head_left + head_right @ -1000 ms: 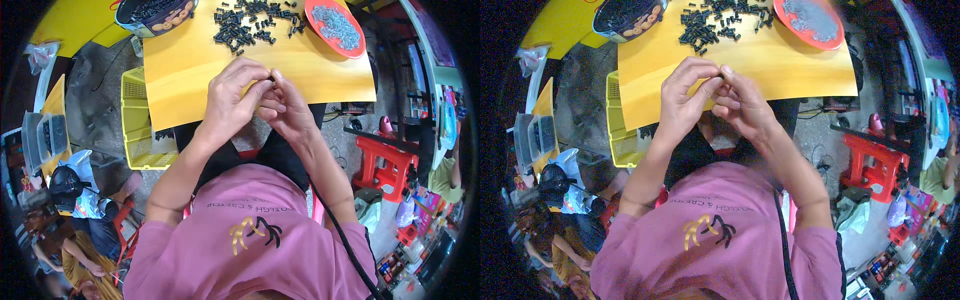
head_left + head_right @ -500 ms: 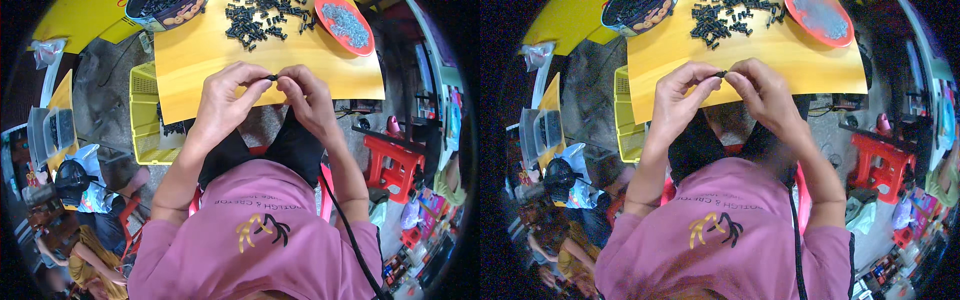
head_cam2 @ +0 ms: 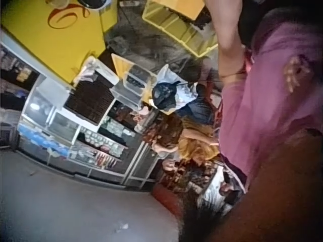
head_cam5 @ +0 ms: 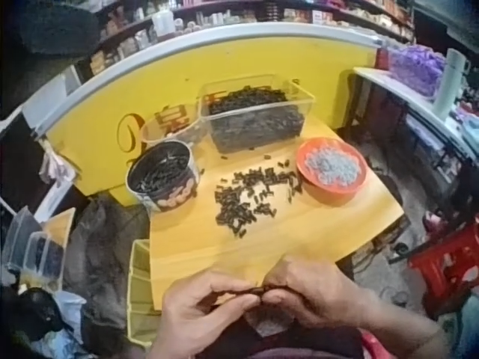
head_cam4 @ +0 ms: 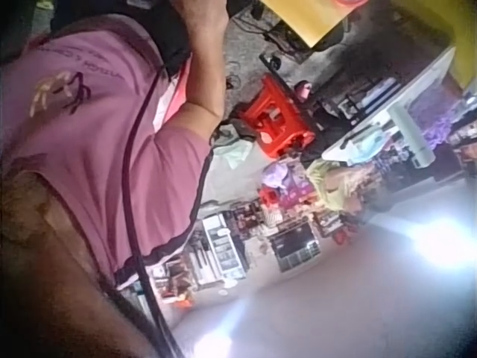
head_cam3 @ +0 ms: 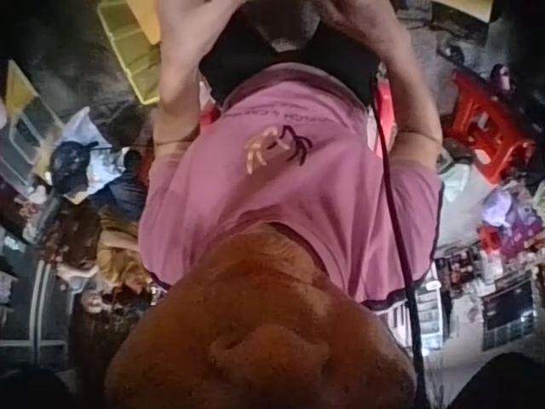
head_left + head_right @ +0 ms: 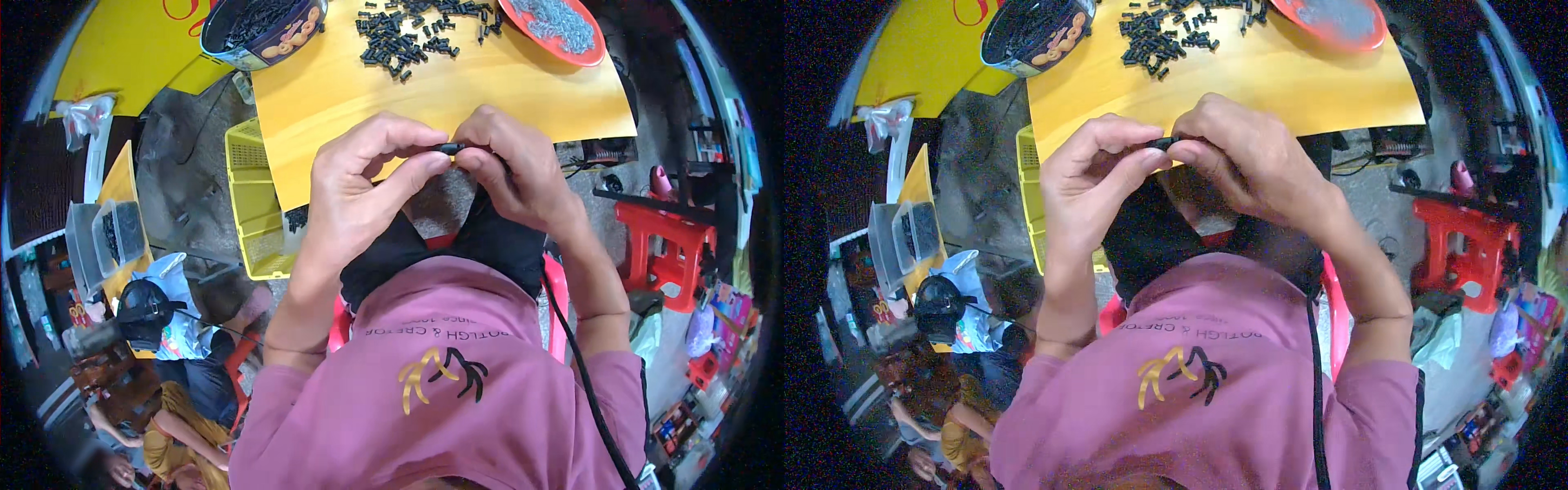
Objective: The person assembles small black plastic components with metal pieces by hand.
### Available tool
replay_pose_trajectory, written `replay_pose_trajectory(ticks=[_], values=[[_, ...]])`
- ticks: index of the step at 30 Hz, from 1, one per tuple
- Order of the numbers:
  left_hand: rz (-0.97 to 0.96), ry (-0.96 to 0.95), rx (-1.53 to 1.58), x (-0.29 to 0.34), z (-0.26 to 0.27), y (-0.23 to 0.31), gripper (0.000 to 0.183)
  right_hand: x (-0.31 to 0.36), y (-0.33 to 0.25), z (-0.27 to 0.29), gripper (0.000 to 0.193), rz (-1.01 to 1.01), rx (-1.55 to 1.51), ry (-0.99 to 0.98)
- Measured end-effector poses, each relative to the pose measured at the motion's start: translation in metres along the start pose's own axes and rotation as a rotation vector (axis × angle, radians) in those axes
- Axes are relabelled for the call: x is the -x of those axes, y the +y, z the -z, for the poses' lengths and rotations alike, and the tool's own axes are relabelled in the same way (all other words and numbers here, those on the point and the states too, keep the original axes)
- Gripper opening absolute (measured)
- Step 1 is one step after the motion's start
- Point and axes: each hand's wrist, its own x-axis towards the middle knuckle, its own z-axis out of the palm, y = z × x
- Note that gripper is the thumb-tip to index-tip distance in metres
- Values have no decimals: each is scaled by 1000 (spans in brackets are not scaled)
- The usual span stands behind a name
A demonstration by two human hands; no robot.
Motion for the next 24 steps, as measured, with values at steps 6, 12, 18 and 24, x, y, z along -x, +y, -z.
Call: replay_pose_trajectory(ticks=[6, 12, 18, 24], values=[[-42, -8, -17, 2, -2, 7, 17, 5, -1, 0, 16, 8, -95, 13], [-131, 6, -160, 1, -6, 6, 16, 12, -5, -1, 22, -135, -288, 2], [-278, -1, -278, -2, -11, 4, 15, 14, -3, -4, 24, -114, -192, 73], [-258, -28, -254, 0, -15, 5, 13, 12, 10, -4, 24, 214, 117, 207]])
